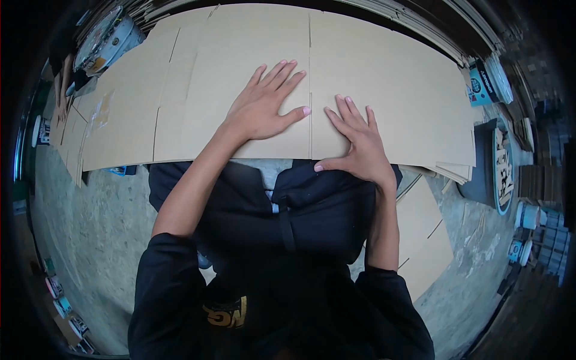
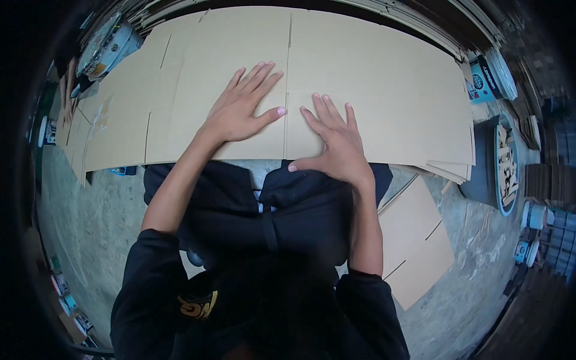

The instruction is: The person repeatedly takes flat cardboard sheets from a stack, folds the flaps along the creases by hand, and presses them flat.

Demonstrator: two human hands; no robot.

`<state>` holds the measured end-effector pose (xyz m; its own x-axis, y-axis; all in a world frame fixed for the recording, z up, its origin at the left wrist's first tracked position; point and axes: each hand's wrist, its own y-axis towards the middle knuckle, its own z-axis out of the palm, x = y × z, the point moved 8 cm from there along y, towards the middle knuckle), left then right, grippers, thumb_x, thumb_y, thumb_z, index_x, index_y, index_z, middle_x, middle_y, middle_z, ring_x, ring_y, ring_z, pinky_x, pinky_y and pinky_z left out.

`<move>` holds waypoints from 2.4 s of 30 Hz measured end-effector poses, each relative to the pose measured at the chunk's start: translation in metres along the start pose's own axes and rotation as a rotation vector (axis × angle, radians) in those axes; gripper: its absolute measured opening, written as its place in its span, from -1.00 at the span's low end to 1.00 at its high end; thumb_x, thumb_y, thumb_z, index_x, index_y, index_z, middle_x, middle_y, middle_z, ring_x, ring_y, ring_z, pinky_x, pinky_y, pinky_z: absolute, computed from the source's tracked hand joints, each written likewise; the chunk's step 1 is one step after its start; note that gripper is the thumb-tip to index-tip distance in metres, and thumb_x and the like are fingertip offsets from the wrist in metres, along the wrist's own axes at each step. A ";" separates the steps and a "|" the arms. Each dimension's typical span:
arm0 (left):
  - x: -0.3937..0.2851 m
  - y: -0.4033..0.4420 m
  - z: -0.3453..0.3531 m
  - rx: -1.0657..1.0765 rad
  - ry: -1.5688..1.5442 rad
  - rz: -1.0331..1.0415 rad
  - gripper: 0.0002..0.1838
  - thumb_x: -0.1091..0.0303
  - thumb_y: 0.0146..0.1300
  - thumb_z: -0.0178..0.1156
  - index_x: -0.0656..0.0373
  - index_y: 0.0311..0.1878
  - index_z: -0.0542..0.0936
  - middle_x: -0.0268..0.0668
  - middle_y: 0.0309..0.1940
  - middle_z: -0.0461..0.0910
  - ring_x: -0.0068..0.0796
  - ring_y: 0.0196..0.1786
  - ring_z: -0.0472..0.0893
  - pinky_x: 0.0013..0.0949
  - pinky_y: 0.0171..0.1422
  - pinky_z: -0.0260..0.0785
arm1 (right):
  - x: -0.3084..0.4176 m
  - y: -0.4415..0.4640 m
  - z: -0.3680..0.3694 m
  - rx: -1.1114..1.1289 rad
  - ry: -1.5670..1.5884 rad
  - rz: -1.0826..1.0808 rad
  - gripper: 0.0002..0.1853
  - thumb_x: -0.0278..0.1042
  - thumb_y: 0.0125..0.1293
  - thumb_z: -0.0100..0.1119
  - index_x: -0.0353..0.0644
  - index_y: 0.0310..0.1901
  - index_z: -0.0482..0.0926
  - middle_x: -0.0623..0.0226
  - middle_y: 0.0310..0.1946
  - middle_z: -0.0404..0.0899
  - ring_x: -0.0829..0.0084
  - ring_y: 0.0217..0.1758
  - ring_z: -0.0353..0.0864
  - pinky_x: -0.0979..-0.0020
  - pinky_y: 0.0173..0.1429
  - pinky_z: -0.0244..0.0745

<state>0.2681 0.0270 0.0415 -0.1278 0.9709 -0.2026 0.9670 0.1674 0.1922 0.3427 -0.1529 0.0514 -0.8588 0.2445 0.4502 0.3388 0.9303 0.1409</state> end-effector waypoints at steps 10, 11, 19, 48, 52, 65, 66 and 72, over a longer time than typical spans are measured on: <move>-0.001 -0.002 0.005 -0.029 0.058 0.031 -0.11 -0.33 0.53 -0.02 0.06 0.71 0.20 -0.08 0.73 0.10 -0.12 0.78 0.03 0.06 0.85 -0.24 | -0.001 0.001 0.003 -0.044 -0.043 0.055 0.21 0.31 -0.26 0.74 -0.04 0.51 0.53 0.10 0.65 0.29 0.16 0.77 0.13 -0.13 0.81 -0.28; -0.001 -0.002 0.005 -0.026 0.054 0.032 -0.12 -0.33 0.54 -0.02 0.06 0.71 0.20 -0.08 0.73 0.10 -0.11 0.78 0.03 0.06 0.85 -0.24 | -0.001 0.001 0.003 -0.047 -0.046 0.055 0.21 0.32 -0.26 0.73 -0.04 0.51 0.53 0.10 0.65 0.29 0.16 0.77 0.13 -0.13 0.81 -0.28; -0.003 -0.003 0.006 -0.029 0.050 0.025 -0.11 -0.33 0.54 -0.03 0.08 0.71 0.20 -0.07 0.73 0.10 -0.11 0.78 0.03 0.06 0.84 -0.24 | -0.003 0.000 0.004 -0.050 -0.058 0.058 0.20 0.35 -0.24 0.71 -0.03 0.50 0.54 0.10 0.65 0.28 0.18 0.78 0.11 -0.11 0.81 -0.27; 0.060 0.094 -0.008 0.302 -0.165 -0.139 0.27 -0.46 0.04 0.46 0.12 0.68 0.22 -0.03 0.75 0.00 0.08 0.80 -0.15 0.06 0.82 -0.23 | 0.015 -0.004 0.018 -0.087 -0.116 0.151 0.10 0.49 0.29 0.29 -0.22 0.62 0.25 -0.12 0.64 0.15 -0.07 0.78 -0.05 -0.35 0.74 -0.41; 0.084 0.134 0.015 0.507 -0.028 -0.204 0.78 -0.56 -0.36 0.61 0.29 0.75 -0.17 0.22 0.76 -0.32 0.21 0.79 -0.36 0.07 0.85 -0.33 | 0.015 -0.003 0.017 -0.077 -0.143 0.134 0.07 0.48 0.30 0.29 -0.22 0.60 0.29 -0.13 0.64 0.15 -0.10 0.78 -0.04 -0.35 0.74 -0.41; 0.069 0.154 0.013 0.632 0.153 -0.336 0.77 -0.27 -0.33 0.77 0.43 0.71 -0.24 0.22 0.76 -0.30 0.27 0.78 -0.23 0.10 0.80 -0.06 | 0.021 -0.001 0.016 -0.096 -0.167 0.132 -0.03 0.44 0.32 0.30 -0.12 0.56 0.38 -0.08 0.62 0.18 -0.07 0.76 0.00 -0.35 0.74 -0.37; 0.074 0.155 0.015 0.632 0.143 -0.321 0.77 -0.26 -0.34 0.77 0.43 0.71 -0.22 0.21 0.76 -0.28 0.23 0.79 -0.21 0.07 0.80 -0.05 | 0.021 -0.001 0.016 -0.097 -0.168 0.129 -0.03 0.44 0.33 0.30 -0.12 0.56 0.38 -0.08 0.62 0.19 -0.07 0.76 0.01 -0.35 0.74 -0.37; 0.076 0.173 0.021 1.051 -0.010 -0.293 0.31 -0.18 -0.18 0.71 0.30 0.49 0.17 0.05 0.51 0.08 -0.13 0.56 0.12 -0.17 0.64 0.11 | 0.021 -0.003 0.016 -0.095 -0.197 0.122 -0.04 0.42 0.32 0.33 -0.09 0.56 0.39 -0.07 0.61 0.20 -0.06 0.76 0.03 -0.36 0.73 -0.31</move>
<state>0.4300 0.1259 0.0397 -0.3865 0.9150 -0.1156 0.6056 0.1573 -0.7801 0.3181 -0.1461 0.0465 -0.8643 0.4109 0.2900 0.4714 0.8629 0.1824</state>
